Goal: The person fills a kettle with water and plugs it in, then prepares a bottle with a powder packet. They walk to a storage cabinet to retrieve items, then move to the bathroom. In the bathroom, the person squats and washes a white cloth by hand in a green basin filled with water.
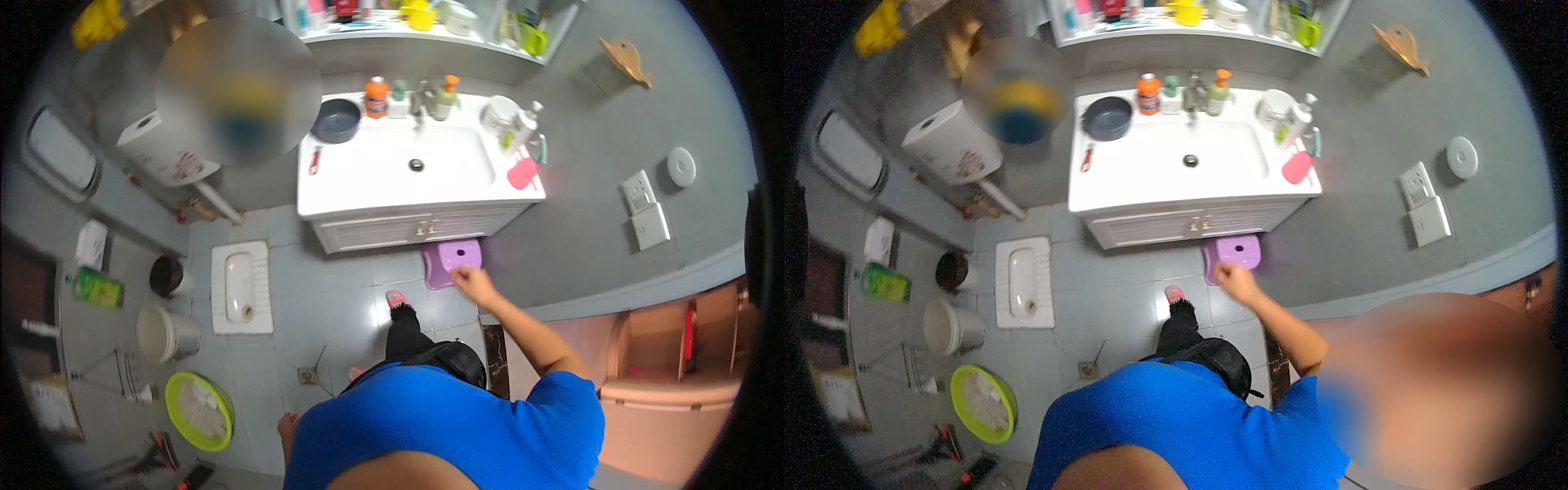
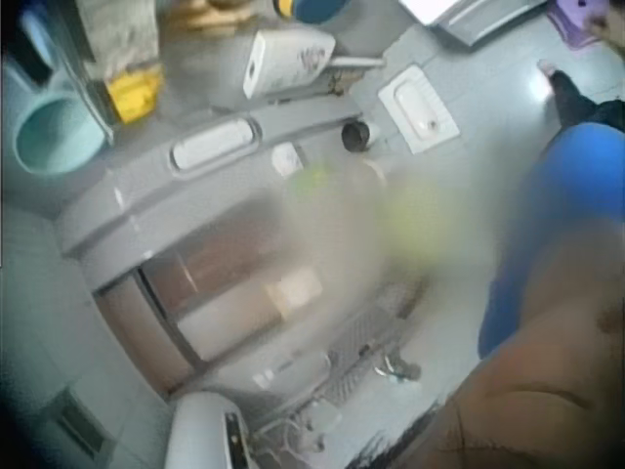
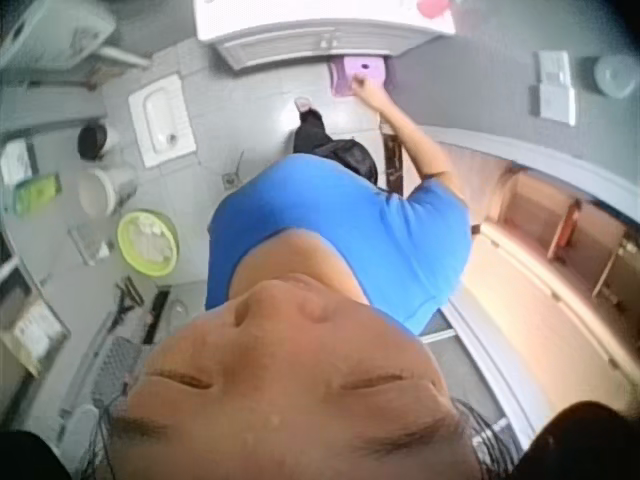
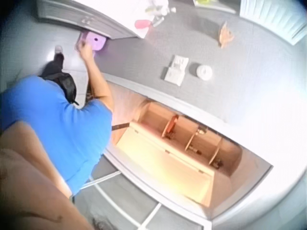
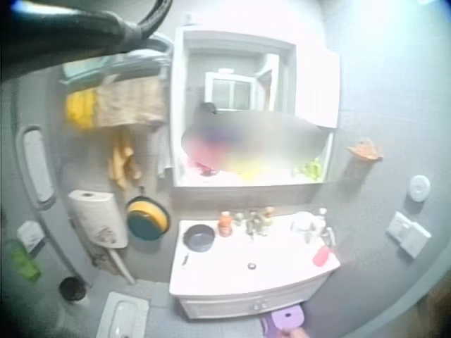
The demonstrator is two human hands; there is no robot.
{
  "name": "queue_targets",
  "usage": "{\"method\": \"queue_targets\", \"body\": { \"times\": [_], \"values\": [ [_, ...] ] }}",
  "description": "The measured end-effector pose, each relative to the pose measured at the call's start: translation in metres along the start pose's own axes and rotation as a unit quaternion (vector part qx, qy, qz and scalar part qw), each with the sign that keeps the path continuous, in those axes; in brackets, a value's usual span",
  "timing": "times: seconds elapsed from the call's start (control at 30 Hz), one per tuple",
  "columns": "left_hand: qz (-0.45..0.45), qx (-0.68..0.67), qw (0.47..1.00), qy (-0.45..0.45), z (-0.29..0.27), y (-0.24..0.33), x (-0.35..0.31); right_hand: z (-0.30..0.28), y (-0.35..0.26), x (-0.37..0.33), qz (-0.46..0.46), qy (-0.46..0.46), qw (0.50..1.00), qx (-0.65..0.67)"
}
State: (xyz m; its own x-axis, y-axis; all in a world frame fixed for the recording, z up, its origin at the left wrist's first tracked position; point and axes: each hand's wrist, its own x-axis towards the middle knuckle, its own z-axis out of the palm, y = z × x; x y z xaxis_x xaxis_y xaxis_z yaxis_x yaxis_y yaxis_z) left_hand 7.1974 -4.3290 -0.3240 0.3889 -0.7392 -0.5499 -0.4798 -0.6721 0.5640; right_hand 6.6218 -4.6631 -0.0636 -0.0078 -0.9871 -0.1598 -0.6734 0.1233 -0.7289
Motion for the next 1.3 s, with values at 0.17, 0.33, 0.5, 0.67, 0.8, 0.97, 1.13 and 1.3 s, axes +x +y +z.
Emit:
{"method": "queue_targets", "body": {
  "times": [0.17, 0.33, 0.5, 0.67, 0.8, 0.97, 1.13, 1.3],
  "values": [
    [-0.102, -0.18, 0.974, -0.095, 0.051, 0.126, 0.068, -0.123, 0.119, 0.128, 0.185, 0.304, 0.928, 0.109],
    [-0.199, -0.3, 0.926, -0.109, 0.097, 0.255, 0.087, -0.198, 0.161, 0.204, 0.192, 0.415, 0.882, 0.115],
    [-0.193, -0.287, 0.93, -0.12, 0.113, 0.333, 0.084, -0.225, 0.238, 0.255, 0.041, 0.433, 0.887, 0.157],
    [-0.216, -0.253, 0.936, -0.115, 0.105, 0.35, 0.068, -0.23, 0.193, 0.263, 0.137, 0.411, 0.885, 0.17],
    [-0.216, -0.232, 0.94, -0.129, 0.104, 0.353, 0.076, -0.233, 0.174, 0.249, 0.076, 0.444, 0.878, 0.164],
    [-0.163, -0.261, 0.943, -0.125, 0.096, 0.364, 0.109, -0.245, 0.123, 0.232, 0.033, 0.381, 0.871, 0.309],
    [-0.059, -0.24, 0.957, -0.152, 0.088, 0.489, 0.122, -0.249, 0.067, 0.229, -0.063, 0.258, 0.801, 0.537],
    [0.018, -0.194, 0.964, -0.18, 0.098, 0.535, 0.118, -0.252, 0.026, 0.223, -0.114, 0.194, 0.822, 0.523]
  ]
}}
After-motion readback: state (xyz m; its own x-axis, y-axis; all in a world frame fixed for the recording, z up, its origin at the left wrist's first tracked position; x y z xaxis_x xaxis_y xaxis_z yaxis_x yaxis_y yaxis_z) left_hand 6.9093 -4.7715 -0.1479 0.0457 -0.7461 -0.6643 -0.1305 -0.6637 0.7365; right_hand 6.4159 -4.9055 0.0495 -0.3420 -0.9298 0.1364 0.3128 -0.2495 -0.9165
